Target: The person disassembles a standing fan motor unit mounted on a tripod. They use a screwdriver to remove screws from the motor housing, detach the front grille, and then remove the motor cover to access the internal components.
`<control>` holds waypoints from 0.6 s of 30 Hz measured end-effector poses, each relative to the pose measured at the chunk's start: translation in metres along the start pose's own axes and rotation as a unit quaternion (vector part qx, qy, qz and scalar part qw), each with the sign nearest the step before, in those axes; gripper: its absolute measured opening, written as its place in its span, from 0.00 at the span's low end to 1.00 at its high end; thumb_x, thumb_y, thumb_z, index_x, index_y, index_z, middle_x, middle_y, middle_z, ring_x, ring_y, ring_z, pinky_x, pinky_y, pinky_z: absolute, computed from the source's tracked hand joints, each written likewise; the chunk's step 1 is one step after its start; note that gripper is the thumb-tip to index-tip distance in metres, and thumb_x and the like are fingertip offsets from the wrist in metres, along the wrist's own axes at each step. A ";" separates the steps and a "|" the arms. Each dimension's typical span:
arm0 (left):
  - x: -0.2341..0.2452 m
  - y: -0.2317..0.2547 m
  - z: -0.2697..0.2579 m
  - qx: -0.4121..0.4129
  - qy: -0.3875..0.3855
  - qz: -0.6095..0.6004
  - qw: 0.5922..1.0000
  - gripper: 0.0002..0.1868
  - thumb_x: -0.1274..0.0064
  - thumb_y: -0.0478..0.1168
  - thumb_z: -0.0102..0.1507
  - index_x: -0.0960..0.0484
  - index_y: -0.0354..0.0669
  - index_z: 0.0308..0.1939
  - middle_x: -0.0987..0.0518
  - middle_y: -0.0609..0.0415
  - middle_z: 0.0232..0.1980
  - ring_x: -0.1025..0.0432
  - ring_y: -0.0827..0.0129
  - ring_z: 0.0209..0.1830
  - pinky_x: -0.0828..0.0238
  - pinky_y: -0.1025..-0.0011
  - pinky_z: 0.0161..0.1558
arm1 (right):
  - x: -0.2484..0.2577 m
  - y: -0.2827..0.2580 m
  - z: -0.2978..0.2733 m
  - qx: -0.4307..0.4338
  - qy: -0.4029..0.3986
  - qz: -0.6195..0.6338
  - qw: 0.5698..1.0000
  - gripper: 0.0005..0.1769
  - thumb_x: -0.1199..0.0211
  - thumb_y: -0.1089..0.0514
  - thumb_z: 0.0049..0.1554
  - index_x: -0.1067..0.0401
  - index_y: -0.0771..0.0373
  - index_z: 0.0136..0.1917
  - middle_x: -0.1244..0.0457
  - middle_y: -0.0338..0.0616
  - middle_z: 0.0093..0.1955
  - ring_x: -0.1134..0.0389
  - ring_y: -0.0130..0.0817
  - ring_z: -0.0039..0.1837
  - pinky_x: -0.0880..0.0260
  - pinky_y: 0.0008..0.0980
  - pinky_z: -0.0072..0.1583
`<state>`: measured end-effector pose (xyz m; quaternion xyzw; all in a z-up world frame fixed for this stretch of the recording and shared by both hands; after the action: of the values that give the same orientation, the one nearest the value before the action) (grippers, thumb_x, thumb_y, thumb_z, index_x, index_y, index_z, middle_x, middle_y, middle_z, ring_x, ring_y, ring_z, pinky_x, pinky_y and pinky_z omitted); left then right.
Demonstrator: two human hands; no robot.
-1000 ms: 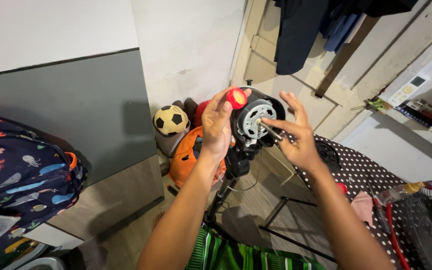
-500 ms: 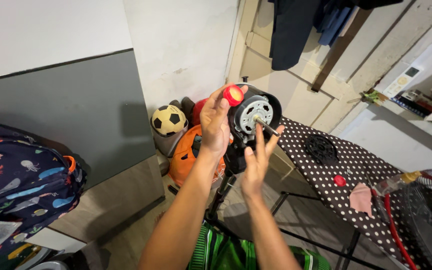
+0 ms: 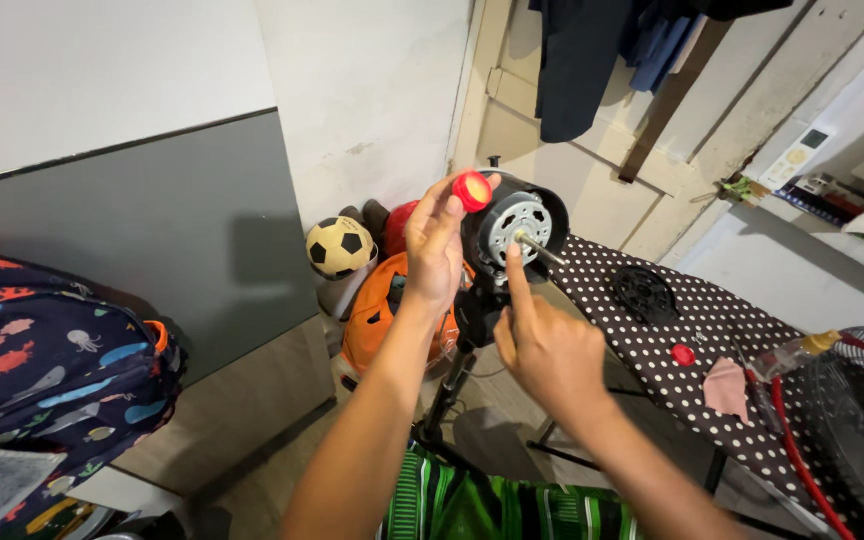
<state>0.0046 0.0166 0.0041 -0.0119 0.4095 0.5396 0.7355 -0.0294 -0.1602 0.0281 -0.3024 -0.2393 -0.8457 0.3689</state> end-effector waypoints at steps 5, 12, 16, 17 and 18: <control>0.001 -0.002 -0.001 -0.006 0.017 -0.013 1.000 0.23 0.51 0.43 0.73 0.29 0.28 0.66 0.23 0.36 0.64 0.30 0.52 0.71 0.41 0.60 0.76 | 0.006 0.012 0.015 0.053 -0.051 -0.143 0.987 0.42 0.38 0.55 0.49 0.37 0.71 0.75 0.43 0.36 0.21 0.43 0.28 0.19 0.43 0.33 0.23; 0.005 -0.005 0.002 -0.012 0.014 -0.024 1.000 0.24 0.51 0.43 0.74 0.29 0.27 0.67 0.24 0.36 0.64 0.30 0.50 0.71 0.41 0.60 0.76 | -0.016 0.011 0.013 0.072 -0.077 -0.246 0.963 0.40 0.42 0.59 0.50 0.37 0.70 0.75 0.43 0.32 0.20 0.43 0.23 0.20 0.44 0.28 0.24; 0.005 -0.004 0.001 -0.009 0.008 -0.009 1.000 0.25 0.52 0.44 0.74 0.30 0.27 0.68 0.23 0.34 0.65 0.30 0.51 0.71 0.43 0.61 0.77 | -0.012 0.008 0.008 0.073 -0.100 -0.208 0.970 0.40 0.43 0.59 0.48 0.37 0.71 0.74 0.42 0.34 0.21 0.43 0.25 0.20 0.43 0.30 0.24; 0.005 -0.003 0.000 -0.008 0.009 -0.008 1.000 0.25 0.52 0.44 0.74 0.30 0.27 0.68 0.23 0.34 0.65 0.30 0.51 0.71 0.43 0.60 0.77 | -0.009 0.007 0.007 0.074 -0.098 -0.202 0.972 0.40 0.43 0.59 0.48 0.37 0.70 0.74 0.42 0.35 0.21 0.42 0.26 0.20 0.43 0.30 0.24; 0.004 -0.002 0.000 -0.007 0.010 -0.008 1.000 0.25 0.52 0.44 0.74 0.30 0.27 0.68 0.23 0.34 0.64 0.30 0.51 0.71 0.42 0.60 0.77 | -0.006 0.006 0.007 0.076 -0.097 -0.197 0.973 0.39 0.44 0.58 0.48 0.37 0.69 0.73 0.42 0.36 0.21 0.42 0.26 0.20 0.43 0.30 0.24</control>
<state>0.0068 0.0193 0.0007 -0.0255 0.4132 0.5367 0.7352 -0.0187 -0.1569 0.0295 -0.3009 -0.3921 -0.8479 0.1919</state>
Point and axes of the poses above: each hand's wrist, its own z-axis towards the middle knuckle, its own x-axis out of the back of the hand, y = z × x, the point moved 1 cm from there along z, towards the middle knuckle
